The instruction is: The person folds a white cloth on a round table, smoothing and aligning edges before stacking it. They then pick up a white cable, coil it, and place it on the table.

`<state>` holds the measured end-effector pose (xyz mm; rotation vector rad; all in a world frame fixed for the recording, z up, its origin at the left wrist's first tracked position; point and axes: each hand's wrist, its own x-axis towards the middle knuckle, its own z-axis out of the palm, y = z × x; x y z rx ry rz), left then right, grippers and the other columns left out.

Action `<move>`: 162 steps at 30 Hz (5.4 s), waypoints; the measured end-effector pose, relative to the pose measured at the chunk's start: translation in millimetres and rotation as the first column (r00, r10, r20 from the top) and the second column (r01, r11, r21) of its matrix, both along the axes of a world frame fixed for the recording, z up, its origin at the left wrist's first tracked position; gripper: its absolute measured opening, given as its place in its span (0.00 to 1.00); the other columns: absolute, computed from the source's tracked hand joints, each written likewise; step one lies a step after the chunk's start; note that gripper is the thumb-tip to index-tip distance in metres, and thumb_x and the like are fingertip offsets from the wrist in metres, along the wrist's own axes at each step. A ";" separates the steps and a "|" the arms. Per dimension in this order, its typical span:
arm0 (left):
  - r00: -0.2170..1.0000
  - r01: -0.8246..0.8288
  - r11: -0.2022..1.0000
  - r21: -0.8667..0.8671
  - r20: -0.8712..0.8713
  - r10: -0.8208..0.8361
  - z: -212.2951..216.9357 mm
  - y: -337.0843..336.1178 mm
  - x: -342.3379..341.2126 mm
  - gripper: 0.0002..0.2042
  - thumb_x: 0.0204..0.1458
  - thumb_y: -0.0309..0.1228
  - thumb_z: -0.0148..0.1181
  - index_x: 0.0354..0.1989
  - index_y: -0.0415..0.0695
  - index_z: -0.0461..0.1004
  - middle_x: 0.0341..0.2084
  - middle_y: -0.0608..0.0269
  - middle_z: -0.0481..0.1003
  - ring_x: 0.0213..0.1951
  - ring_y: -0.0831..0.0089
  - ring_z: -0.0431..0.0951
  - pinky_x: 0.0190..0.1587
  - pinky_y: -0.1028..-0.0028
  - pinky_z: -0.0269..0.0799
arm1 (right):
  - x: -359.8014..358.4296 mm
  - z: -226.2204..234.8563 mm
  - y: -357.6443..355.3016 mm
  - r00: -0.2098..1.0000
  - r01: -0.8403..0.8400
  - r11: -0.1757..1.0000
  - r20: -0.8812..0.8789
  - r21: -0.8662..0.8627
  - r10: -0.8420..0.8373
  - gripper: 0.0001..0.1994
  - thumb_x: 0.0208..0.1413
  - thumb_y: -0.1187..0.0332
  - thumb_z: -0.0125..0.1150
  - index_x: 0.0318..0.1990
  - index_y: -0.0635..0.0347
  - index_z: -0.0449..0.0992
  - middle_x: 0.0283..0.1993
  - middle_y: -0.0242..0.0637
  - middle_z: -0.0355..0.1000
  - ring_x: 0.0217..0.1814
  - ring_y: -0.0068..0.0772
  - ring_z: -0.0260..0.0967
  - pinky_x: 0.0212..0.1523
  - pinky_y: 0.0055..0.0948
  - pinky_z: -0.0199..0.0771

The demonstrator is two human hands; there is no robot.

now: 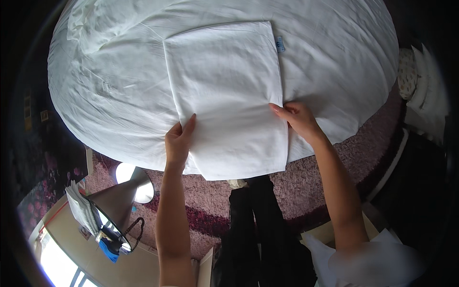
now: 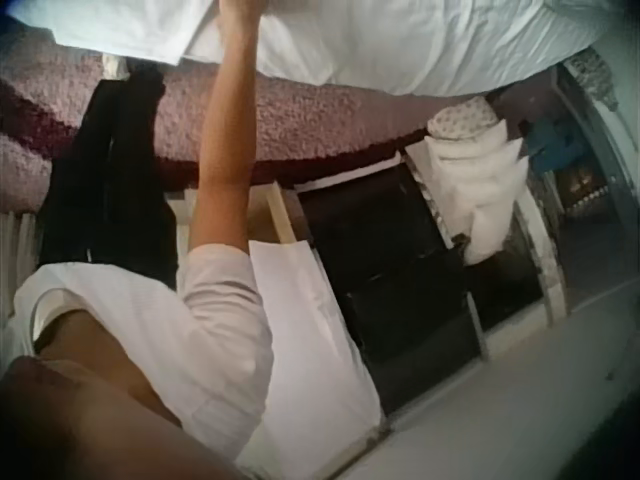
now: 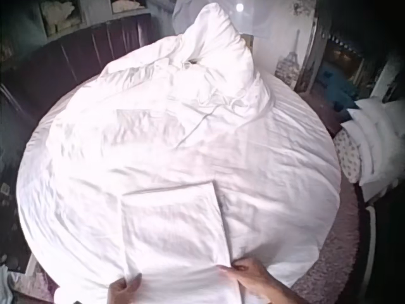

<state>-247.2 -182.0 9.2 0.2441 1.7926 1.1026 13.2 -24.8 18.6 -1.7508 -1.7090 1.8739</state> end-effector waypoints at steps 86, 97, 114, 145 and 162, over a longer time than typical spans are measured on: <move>0.883 0.009 0.952 0.307 -0.448 0.136 42.4 66.3 -5.8 0.19 0.61 0.43 0.46 0.40 0.36 0.72 0.22 0.71 0.69 0.28 0.87 0.65 0.31 0.84 0.62 | -57.4 26.5 15.0 0.907 0.388 0.696 -0.386 0.604 -0.171 0.11 0.60 0.66 0.54 0.28 0.62 0.69 0.15 0.19 0.55 0.18 0.08 0.48 0.16 0.17 0.47; 0.739 -0.044 0.999 0.008 -0.673 0.038 28.9 77.2 -1.9 0.19 0.62 0.44 0.43 0.25 0.42 0.64 0.15 0.68 0.66 0.19 0.84 0.60 0.23 0.78 0.59 | -67.8 18.1 22.0 0.969 0.085 0.735 0.115 0.672 -0.217 0.08 0.61 0.67 0.49 0.35 0.60 0.60 0.15 0.42 0.63 0.14 0.41 0.64 0.14 0.34 0.58; 0.743 -0.025 0.997 -0.070 -0.669 -0.028 31.0 66.6 9.7 0.13 0.60 0.40 0.48 0.35 0.42 0.64 0.14 0.65 0.69 0.16 0.80 0.65 0.18 0.76 0.59 | -48.2 -2.9 -1.3 0.967 0.061 0.425 0.052 0.903 -0.249 0.03 0.53 0.70 0.59 0.31 0.54 0.70 0.23 0.25 0.63 0.32 0.26 0.58 0.44 0.30 0.49; 0.539 -0.266 0.941 -0.208 -0.842 -0.034 5.3 71.0 14.8 0.18 0.54 0.46 0.57 0.28 0.41 0.64 0.10 0.70 0.65 0.15 0.83 0.62 0.18 0.79 0.55 | -50.1 -12.4 -2.4 0.928 -0.029 0.520 0.217 0.854 -0.304 0.08 0.53 0.64 0.60 0.32 0.55 0.68 0.25 0.27 0.62 0.32 0.28 0.58 0.41 0.32 0.47; 0.445 -0.264 0.935 -0.235 -0.890 -0.099 -2.9 65.1 10.1 0.13 0.57 0.40 0.52 0.33 0.43 0.61 0.10 0.72 0.68 0.15 0.72 0.70 0.24 0.71 0.63 | -125.2 -5.3 62.7 0.830 -0.554 0.307 0.539 0.773 0.141 0.26 0.55 0.45 0.48 0.63 0.27 0.57 0.70 0.22 0.44 0.74 0.35 0.31 0.67 0.60 0.19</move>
